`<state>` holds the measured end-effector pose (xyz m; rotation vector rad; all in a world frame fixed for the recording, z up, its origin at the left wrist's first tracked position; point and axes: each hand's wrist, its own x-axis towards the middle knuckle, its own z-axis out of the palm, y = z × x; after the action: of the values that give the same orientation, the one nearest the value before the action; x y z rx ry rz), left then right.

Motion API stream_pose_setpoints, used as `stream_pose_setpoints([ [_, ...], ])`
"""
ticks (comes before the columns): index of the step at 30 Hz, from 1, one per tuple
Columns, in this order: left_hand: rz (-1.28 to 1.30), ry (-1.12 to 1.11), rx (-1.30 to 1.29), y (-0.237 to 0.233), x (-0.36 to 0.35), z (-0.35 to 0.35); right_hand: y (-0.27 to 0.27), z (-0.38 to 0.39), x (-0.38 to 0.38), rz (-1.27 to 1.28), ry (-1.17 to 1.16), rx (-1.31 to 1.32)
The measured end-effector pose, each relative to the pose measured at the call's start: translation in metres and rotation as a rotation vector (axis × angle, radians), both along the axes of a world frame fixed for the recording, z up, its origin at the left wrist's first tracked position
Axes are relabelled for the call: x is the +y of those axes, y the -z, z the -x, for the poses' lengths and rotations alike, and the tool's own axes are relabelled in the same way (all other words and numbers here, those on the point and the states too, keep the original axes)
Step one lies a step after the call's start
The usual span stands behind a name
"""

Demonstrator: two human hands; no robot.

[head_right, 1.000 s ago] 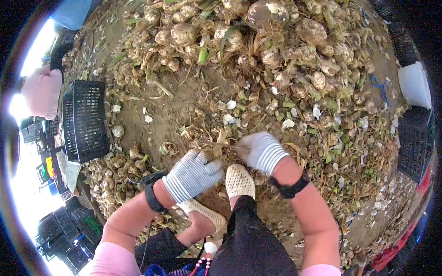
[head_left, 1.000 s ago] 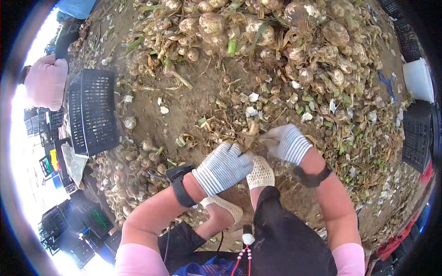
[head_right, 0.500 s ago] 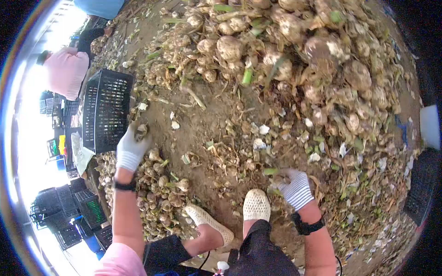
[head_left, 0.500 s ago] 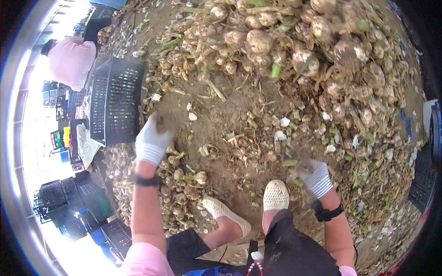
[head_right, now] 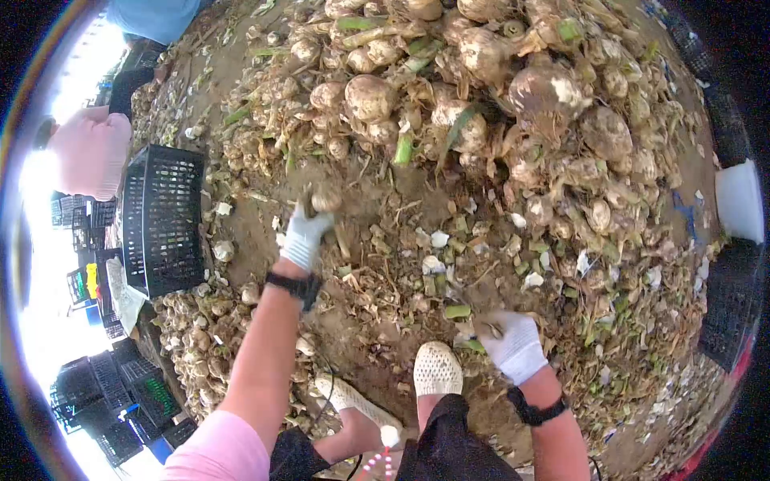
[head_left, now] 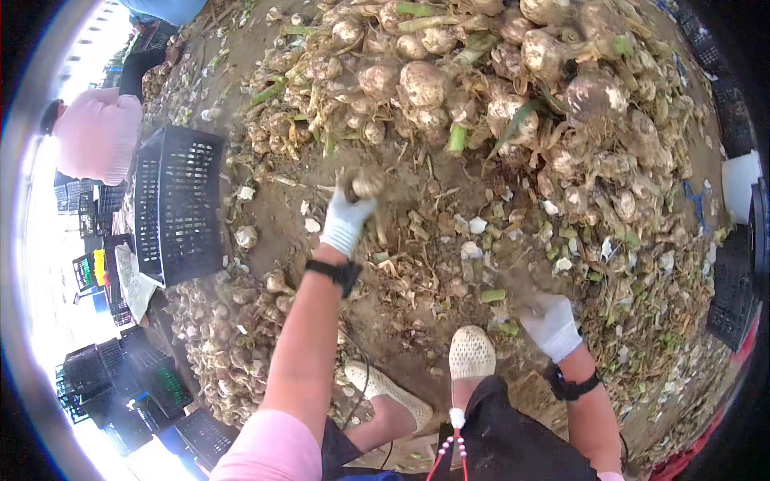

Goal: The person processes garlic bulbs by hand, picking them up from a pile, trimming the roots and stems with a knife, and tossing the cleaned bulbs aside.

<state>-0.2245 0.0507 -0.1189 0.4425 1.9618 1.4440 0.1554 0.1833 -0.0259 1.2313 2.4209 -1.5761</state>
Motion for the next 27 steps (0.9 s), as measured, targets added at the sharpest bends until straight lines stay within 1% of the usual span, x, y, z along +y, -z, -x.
stream_pose_setpoints([
  [1,-0.017,-0.057,-0.293,-0.055,0.003,-0.044,-0.008,0.012,0.000,-0.052,-0.034,-0.033],
  [2,-0.077,0.092,-0.161,-0.031,-0.016,-0.054,-0.001,0.018,0.001,0.040,-0.093,-0.098],
  [4,0.030,0.113,-0.320,-0.053,-0.036,-0.088,-0.005,0.032,0.000,-0.154,-0.218,-0.029],
  [6,0.012,0.278,-0.199,-0.084,-0.045,-0.114,-0.016,0.046,0.001,-0.324,-0.374,-0.057],
  [7,0.053,0.322,-0.167,-0.096,-0.046,-0.122,-0.021,0.053,0.000,-0.338,-0.405,-0.073],
  [8,0.057,0.323,-0.169,-0.097,-0.050,-0.132,-0.028,0.060,-0.002,-0.360,-0.446,-0.069],
  [10,-0.062,0.092,-0.555,-0.092,-0.054,-0.148,-0.030,0.070,-0.009,-0.382,-0.503,-0.051],
  [11,-0.090,0.127,-0.649,-0.089,-0.055,-0.152,-0.041,0.077,-0.012,-0.388,-0.554,-0.078],
  [12,-0.111,0.161,-0.742,-0.085,-0.055,-0.155,-0.045,0.080,-0.016,-0.446,-0.595,-0.054],
  [14,-0.148,0.111,-1.059,-0.105,-0.034,-0.171,-0.046,0.085,-0.028,-0.505,-0.636,-0.169],
  [16,-0.166,0.087,-1.215,-0.115,-0.022,-0.181,-0.049,0.082,-0.026,-0.483,-0.623,-0.212],
  [17,-0.119,-0.050,-1.312,-0.117,-0.017,-0.184,-0.045,0.078,-0.027,-0.509,-0.587,-0.169],
  [19,-0.259,-0.257,-1.521,-0.063,-0.046,-0.173,-0.039,0.073,-0.026,-0.537,-0.558,-0.110],
  [20,-0.255,-0.258,-1.523,-0.065,-0.051,-0.174,-0.037,0.069,-0.026,-0.533,-0.557,-0.113],
  [22,-0.111,0.020,-1.123,-0.071,-0.058,-0.177,-0.033,0.064,-0.026,-0.547,-0.501,-0.004],
  [26,0.152,0.516,-0.284,-0.090,-0.058,-0.185,-0.035,0.059,-0.024,-0.522,-0.494,-0.016],
  [27,0.155,0.516,-0.292,-0.097,-0.056,-0.187,-0.034,0.057,-0.025,-0.516,-0.494,-0.021],
])
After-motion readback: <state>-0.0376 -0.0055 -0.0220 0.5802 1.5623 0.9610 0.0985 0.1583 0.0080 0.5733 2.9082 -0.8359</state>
